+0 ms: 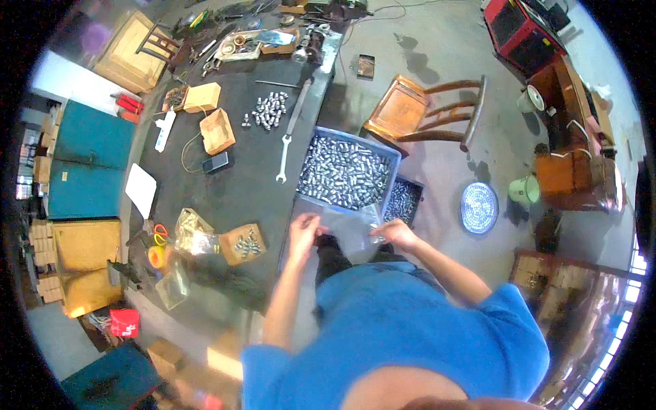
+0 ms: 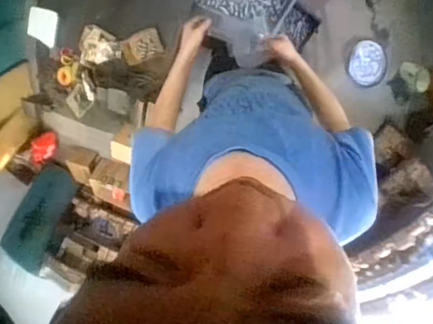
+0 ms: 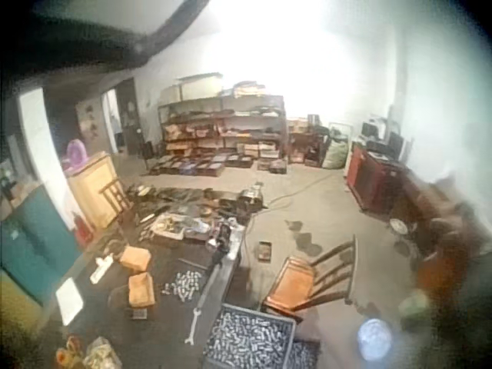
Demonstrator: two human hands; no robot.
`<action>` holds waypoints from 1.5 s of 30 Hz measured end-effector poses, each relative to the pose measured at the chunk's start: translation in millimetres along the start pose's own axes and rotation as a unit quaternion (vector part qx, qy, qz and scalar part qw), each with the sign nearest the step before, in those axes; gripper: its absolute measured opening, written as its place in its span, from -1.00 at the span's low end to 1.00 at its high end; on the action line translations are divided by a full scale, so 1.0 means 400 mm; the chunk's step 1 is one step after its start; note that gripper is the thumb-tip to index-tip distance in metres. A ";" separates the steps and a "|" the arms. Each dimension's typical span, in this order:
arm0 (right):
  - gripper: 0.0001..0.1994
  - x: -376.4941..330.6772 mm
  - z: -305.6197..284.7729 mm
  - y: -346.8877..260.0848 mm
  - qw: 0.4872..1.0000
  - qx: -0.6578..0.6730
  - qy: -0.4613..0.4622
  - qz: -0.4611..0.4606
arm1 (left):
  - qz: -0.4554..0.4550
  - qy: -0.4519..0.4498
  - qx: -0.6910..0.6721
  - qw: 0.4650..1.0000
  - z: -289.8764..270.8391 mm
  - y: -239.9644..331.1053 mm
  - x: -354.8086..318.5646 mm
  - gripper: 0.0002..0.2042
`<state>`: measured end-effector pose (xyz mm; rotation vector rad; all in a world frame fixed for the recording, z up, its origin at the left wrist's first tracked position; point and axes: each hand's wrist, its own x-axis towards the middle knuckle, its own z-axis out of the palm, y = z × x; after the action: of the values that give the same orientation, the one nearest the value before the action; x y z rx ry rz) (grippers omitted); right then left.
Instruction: The person sorts small metallic hardware components, including brass and silver pieces, from a cardboard box into clear plastic bags. They place the filled bags onto a nearby desk and return to the workbench to continue sorting.
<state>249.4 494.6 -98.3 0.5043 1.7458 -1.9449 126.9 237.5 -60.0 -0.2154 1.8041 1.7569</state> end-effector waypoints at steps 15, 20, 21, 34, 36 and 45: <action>-0.82 -0.476 -0.105 0.072 0.870 -0.435 0.230 -0.016 | -0.102 -0.420 0.115 0.894 0.660 -0.129 -0.150 -0.70; -0.85 -0.541 -0.095 0.112 0.875 -0.386 0.290 0.035 | -0.177 -0.456 0.189 0.851 0.783 -0.133 -0.198 -0.76; -0.84 -0.558 -0.099 0.122 0.875 -0.380 0.294 0.058 | -0.198 -0.459 0.184 0.846 0.810 -0.126 -0.222 -0.78; -0.71 -0.766 -0.258 0.212 0.867 -0.297 0.394 -0.069 | -0.198 -0.495 0.243 0.810 1.055 -0.238 -0.220 -0.84; -0.71 -0.819 -0.322 0.261 0.839 -0.266 0.448 -0.155 | -0.160 -0.477 0.250 0.827 1.116 -0.211 -0.272 -0.83; -0.86 -0.936 -0.618 0.414 0.805 0.457 0.351 -0.145 | -0.152 -0.477 0.096 0.860 1.353 -0.169 -0.328 -0.78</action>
<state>640.7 765.8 -52.2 1.5172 1.0969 -3.0549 431.4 706.6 -16.6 0.3839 1.0992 1.1100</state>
